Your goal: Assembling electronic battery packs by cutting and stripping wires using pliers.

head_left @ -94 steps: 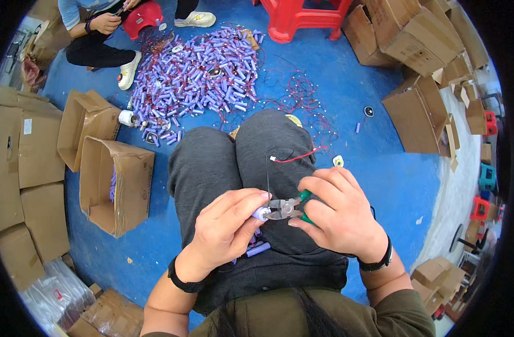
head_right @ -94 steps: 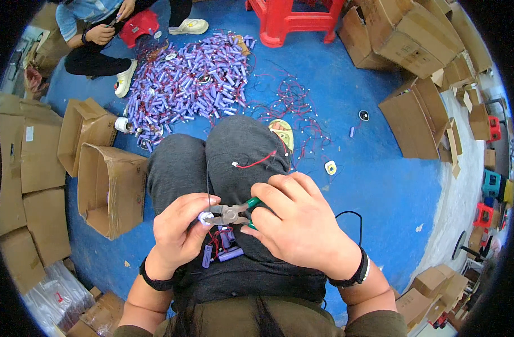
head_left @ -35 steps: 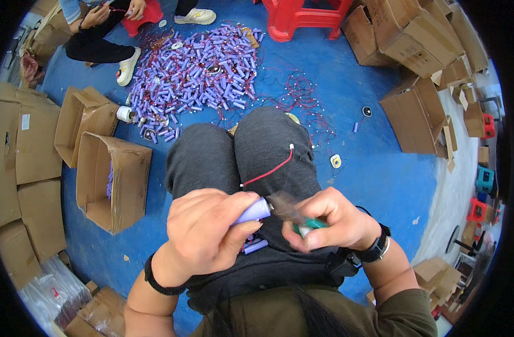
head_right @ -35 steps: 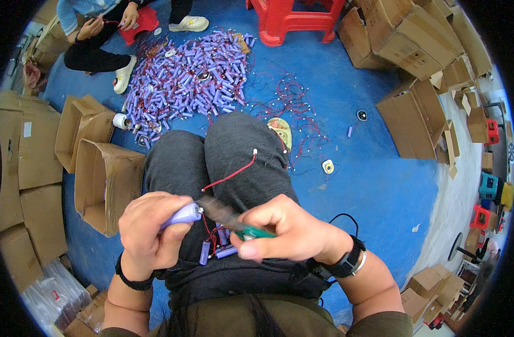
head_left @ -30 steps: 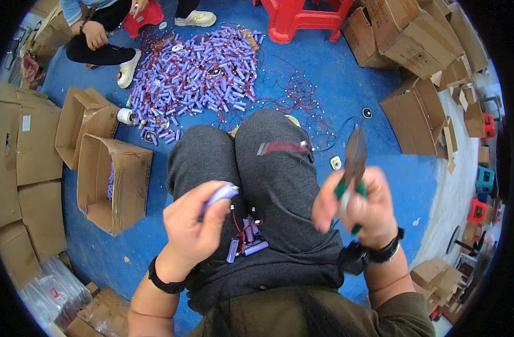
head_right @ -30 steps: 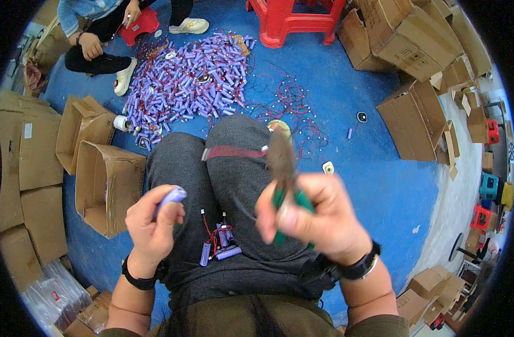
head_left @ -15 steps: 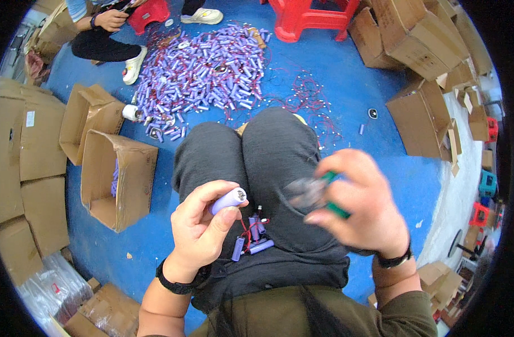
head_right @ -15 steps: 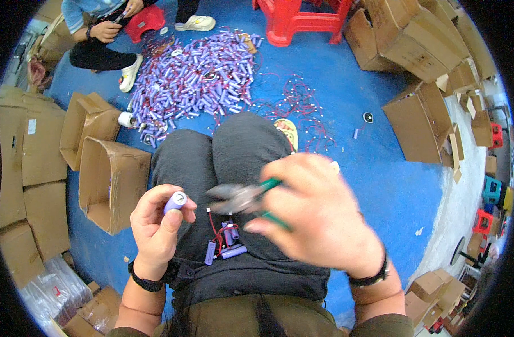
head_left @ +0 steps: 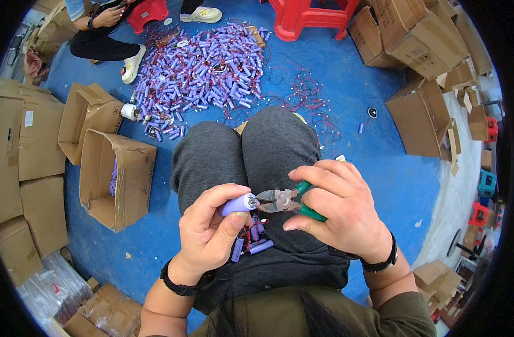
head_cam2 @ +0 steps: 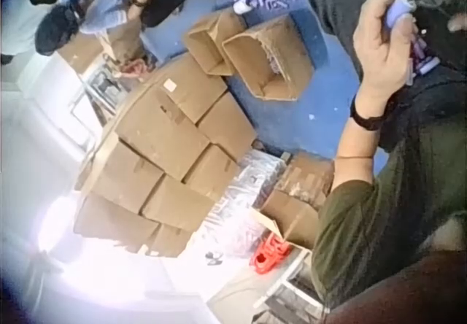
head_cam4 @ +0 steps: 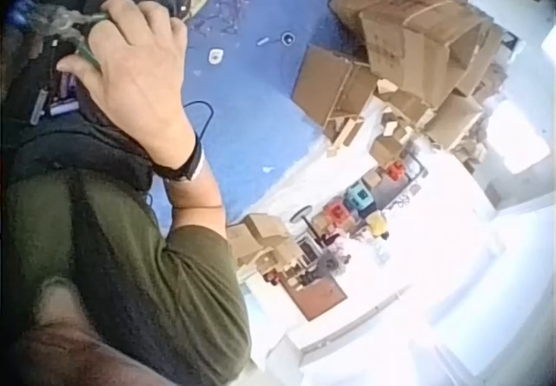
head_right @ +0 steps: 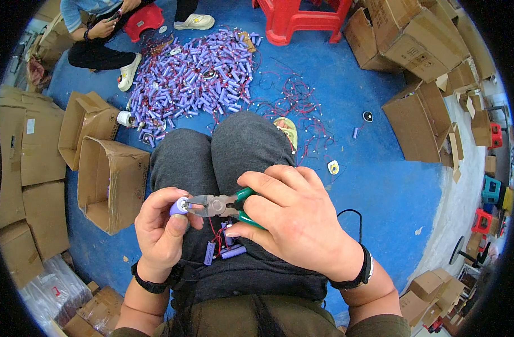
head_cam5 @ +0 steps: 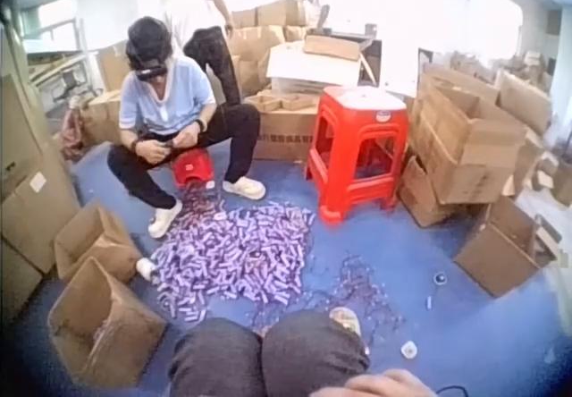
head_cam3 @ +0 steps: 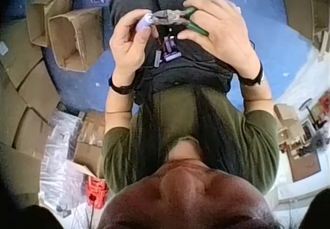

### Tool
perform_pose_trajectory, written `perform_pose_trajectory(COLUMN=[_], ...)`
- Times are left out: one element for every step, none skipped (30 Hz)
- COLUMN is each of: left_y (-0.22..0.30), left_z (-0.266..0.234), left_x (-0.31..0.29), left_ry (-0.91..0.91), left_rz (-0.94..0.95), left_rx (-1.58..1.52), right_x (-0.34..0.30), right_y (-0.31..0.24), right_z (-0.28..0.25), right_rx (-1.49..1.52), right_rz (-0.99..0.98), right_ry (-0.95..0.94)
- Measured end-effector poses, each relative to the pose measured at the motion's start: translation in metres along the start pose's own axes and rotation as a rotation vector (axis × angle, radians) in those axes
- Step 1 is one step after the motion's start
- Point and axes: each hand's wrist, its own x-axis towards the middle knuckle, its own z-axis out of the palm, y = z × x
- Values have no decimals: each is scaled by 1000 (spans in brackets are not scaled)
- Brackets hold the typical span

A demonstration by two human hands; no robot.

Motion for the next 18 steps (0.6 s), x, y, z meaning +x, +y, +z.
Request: perform_pose_trajectory(left_y=[0,0,-1,-1,-1,0,1,2,4,7,10,13,14,12,8,1,-6,-12], left_z=[1,0,0,0,1,4,5,5,4,4,6,11,16,20,17,12,7,2], left_x=[0,0,0,0,0,1,1,2,3,4,3,2,2,4,6,7,9,7], left_ry=[16,16,6,-4,-4,13,29,27,21,14,14,53,91,91,95,162,220,266], left_rz=[-30,-31,-15,0,0,17,34,33,14,-4,-5,-133,-262,-333,-332,-371,-403,-307], left_rx=[27,27,40,53,53,59,65,64,150,235,235,266,296,301,303,56,-197,-261], right_x=[0,0,0,0,-1,-3,-5,-6,-6,-6,-7,-8,-8,-7,-5,-2,1,1], right_y=[0,0,0,0,0,1,1,1,0,0,0,0,1,1,3,5,10,15], right_z=[1,2,4,6,7,10,12,14,16,18,21,24,25,25,25,24,20,15], right_rx=[-14,-14,-24,-35,-35,-74,-112,-113,-139,-166,-165,-253,-341,-339,-352,-363,-369,-374], right_rz=[-3,-3,-21,-40,-40,-57,-73,-71,-72,-73,-73,-51,-29,-32,16,65,63,121], right_ry=[20,20,40,61,61,89,118,118,158,199,198,219,240,241,312,382,384,411])
